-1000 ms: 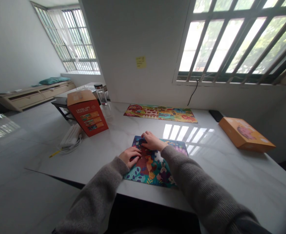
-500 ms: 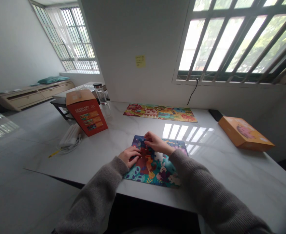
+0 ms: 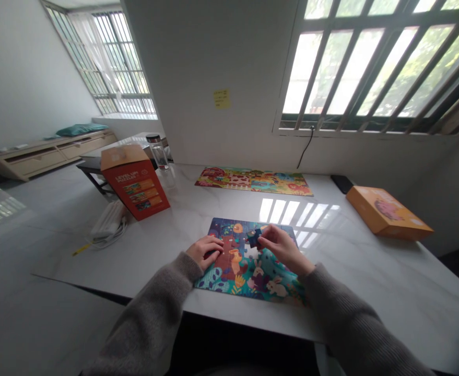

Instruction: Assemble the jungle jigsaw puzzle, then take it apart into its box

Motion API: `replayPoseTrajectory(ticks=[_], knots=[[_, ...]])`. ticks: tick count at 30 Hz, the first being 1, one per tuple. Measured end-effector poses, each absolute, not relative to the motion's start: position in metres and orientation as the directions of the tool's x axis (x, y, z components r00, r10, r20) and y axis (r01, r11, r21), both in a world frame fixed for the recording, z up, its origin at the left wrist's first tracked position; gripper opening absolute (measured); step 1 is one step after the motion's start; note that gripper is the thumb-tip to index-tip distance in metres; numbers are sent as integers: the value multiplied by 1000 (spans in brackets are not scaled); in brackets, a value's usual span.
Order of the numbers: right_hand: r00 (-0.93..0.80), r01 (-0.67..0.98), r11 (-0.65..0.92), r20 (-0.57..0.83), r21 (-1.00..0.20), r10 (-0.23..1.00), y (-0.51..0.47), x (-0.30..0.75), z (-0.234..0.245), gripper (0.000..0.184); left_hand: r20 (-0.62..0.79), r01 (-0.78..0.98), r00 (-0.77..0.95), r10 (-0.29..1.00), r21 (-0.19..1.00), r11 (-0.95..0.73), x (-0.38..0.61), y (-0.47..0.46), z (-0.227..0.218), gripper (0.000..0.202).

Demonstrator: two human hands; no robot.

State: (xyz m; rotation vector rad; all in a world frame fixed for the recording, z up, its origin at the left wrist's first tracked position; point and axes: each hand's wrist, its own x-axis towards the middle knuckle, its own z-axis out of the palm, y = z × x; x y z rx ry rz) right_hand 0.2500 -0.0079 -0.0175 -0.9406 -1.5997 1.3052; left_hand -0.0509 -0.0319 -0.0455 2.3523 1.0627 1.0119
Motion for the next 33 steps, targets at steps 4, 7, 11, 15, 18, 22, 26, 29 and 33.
replayPoseTrajectory(ticks=[4,7,11,15,18,22,26,29,33], knots=[[-311,43,158,137,-986,940,-8,243,-19,38,448,539,429,784,569,-621,-45,-33,-31,21],[-297,35,161,143,-986,944,-9,240,-16,38,490,593,451,746,461,-660,-28,-29,-14,33],[-275,2,144,138,-990,951,-12,240,-12,36,469,624,549,692,321,-713,3,-8,0,62],[-296,-10,165,161,-986,941,-12,239,-12,46,431,617,605,669,277,-737,20,13,-6,52],[-313,59,217,188,-974,931,-11,237,-17,41,464,596,592,659,299,-745,19,18,-18,49],[-273,116,231,193,-966,943,-7,237,-25,28,490,590,553,674,342,-732,8,17,-28,33],[-176,146,224,197,-964,964,-2,245,-28,30,569,585,420,707,426,-690,0,18,-29,22],[-133,67,198,188,-978,973,-1,249,-26,34,577,559,329,747,518,-647,1,17,-28,20],[-199,-108,140,159,-984,967,-7,244,-19,49,469,483,379,798,635,-603,9,12,-26,22]])
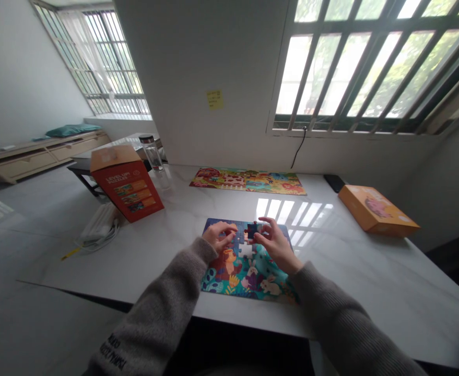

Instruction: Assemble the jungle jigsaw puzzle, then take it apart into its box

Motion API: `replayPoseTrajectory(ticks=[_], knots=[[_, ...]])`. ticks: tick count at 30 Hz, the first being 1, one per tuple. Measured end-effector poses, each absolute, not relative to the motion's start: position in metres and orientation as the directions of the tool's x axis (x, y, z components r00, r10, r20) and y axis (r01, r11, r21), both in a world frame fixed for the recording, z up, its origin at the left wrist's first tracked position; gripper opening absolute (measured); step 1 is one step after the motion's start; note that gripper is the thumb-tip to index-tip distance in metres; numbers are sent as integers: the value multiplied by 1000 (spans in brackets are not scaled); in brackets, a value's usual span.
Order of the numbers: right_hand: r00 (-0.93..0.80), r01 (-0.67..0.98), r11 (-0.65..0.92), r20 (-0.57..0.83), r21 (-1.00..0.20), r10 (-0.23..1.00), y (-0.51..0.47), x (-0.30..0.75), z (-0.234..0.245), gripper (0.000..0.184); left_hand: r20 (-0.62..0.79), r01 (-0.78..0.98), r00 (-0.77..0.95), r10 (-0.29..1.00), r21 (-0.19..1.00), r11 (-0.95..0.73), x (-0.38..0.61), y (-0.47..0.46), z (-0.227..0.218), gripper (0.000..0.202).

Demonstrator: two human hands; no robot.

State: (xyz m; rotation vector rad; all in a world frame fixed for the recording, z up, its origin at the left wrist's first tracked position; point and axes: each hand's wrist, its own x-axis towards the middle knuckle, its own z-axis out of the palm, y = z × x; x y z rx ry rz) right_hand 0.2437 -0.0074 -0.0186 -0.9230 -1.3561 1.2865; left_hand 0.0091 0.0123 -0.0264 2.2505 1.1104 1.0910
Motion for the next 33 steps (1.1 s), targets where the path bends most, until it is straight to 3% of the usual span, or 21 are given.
replayPoseTrajectory(ticks=[3,7,11,14,17,19,22,27,33], knots=[[-294,-64,150,162,-987,942,-13,238,-14,50,401,455,432,808,677,-579,15,9,-25,24],[-267,74,205,179,-976,947,-13,235,-20,35,311,442,391,866,762,-473,21,8,-26,31],[-272,88,198,168,-976,948,-12,234,-29,33,229,437,358,905,816,-379,24,9,-29,31],[-267,186,252,198,-950,943,-13,236,-27,27,190,422,371,909,838,-347,25,8,-31,31],[-329,359,470,362,-806,872,-14,242,-19,15,167,393,355,920,866,-309,26,7,-30,32],[-442,413,633,463,-655,768,-14,247,-12,19,171,380,353,920,872,-308,26,7,-29,31],[-597,402,767,491,-500,634,-15,253,-6,24,186,395,389,902,851,-346,25,9,-31,31],[-663,440,813,473,-382,581,-17,255,-5,27,181,418,415,892,832,-364,24,13,-39,36],[-599,555,755,463,-349,654,-14,265,-7,25,250,492,324,912,779,-388,23,11,-33,34]])
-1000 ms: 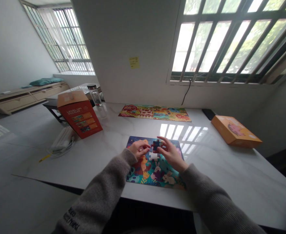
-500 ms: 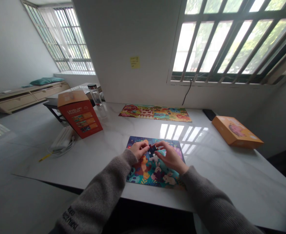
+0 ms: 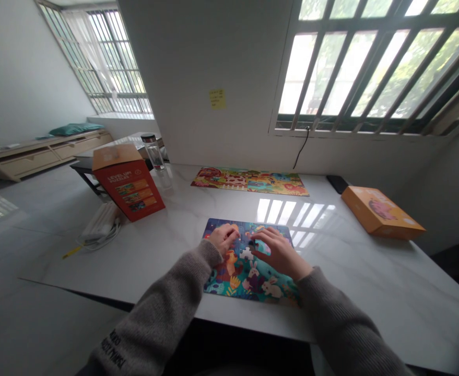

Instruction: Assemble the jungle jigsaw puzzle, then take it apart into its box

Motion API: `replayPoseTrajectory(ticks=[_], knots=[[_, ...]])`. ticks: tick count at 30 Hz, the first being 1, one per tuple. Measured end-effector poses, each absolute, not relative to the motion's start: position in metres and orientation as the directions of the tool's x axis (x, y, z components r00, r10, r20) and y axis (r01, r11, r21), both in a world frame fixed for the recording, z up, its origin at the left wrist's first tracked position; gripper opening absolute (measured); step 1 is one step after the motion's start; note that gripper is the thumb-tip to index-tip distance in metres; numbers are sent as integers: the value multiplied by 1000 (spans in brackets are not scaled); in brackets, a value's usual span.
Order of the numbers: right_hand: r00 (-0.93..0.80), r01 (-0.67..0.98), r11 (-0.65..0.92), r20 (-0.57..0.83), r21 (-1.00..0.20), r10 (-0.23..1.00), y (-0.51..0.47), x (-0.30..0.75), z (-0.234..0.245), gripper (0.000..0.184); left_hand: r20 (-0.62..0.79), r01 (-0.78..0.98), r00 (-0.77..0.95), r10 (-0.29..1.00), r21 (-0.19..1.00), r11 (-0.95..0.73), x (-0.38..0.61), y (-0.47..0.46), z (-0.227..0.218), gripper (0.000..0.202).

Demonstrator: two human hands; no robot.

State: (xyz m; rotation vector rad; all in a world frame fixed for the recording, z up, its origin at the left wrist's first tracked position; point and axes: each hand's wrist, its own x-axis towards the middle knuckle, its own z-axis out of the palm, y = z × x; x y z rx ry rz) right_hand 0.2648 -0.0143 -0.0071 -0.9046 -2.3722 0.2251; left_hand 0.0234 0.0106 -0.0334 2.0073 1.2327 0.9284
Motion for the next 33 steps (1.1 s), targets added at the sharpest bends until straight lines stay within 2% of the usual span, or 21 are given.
replayPoseTrajectory(ticks=[4,8,18,24,26,30,33], knots=[[-623,589,738,398,-329,674,-10,269,-16,26,339,575,406,848,627,-526,21,10,-32,22],[-667,580,745,333,-329,666,-10,267,-20,26,336,637,466,819,515,-574,19,13,-41,18],[-678,573,744,312,-344,666,-14,263,-19,27,316,680,511,800,420,-601,19,14,-45,14],[-682,544,751,324,-374,656,-12,262,-23,20,299,684,556,776,366,-631,19,16,-47,18],[-631,548,735,380,-399,677,-8,269,-20,16,291,677,591,752,329,-659,19,15,-46,24],[-312,604,597,532,-529,787,1,293,-8,19,281,657,637,718,290,-696,20,12,-41,28],[-278,627,558,513,-543,812,3,307,-8,19,272,664,643,716,267,-698,20,10,-39,27]])
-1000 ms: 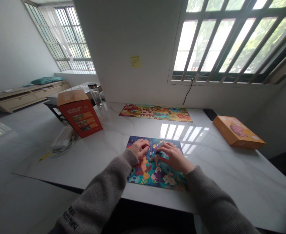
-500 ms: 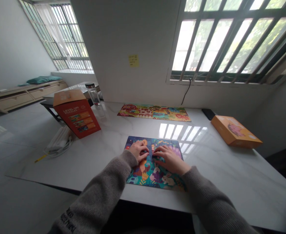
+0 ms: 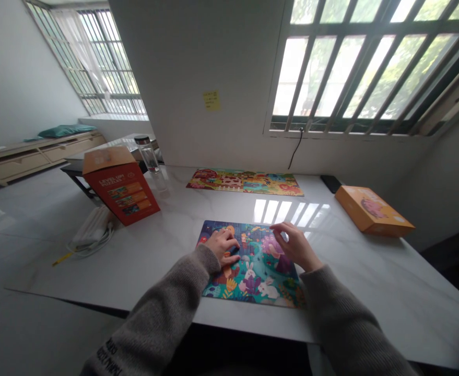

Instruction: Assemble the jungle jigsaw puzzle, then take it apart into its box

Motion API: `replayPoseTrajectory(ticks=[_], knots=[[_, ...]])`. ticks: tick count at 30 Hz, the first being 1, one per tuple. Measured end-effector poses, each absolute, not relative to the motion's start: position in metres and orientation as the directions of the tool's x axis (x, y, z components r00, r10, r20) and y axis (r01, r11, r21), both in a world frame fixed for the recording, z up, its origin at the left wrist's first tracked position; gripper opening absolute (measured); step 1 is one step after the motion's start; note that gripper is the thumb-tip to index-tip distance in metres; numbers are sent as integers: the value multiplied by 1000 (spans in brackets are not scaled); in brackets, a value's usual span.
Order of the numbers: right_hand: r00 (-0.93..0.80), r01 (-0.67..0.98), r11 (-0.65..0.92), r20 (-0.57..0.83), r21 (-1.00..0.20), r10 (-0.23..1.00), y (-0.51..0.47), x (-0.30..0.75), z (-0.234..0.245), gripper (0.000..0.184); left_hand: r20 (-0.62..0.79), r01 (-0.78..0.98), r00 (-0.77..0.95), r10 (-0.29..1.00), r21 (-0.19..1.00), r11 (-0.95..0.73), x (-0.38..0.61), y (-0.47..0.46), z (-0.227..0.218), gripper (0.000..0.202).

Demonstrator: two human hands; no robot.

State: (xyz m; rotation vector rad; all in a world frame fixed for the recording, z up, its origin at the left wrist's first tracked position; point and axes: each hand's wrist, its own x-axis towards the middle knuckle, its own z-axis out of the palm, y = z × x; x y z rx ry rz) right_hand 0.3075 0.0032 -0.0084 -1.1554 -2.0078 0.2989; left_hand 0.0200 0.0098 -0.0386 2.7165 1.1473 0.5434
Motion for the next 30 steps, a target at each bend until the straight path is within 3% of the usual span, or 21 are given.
replayPoseTrajectory(ticks=[5,12,19,30], knots=[[-429,652,602,431,-461,794,-10,307,-23,20,287,677,627,725,261,-688,19,5,-41,23],[-431,662,628,479,-408,765,-49,305,-25,19,444,597,531,721,407,-691,-10,-25,-40,22],[-468,704,610,408,-363,783,-108,332,-35,20,369,781,433,823,302,-546,-88,-79,-54,61],[-505,672,603,330,-431,798,-138,351,-39,28,319,785,518,794,192,-589,-107,-93,-62,60]])
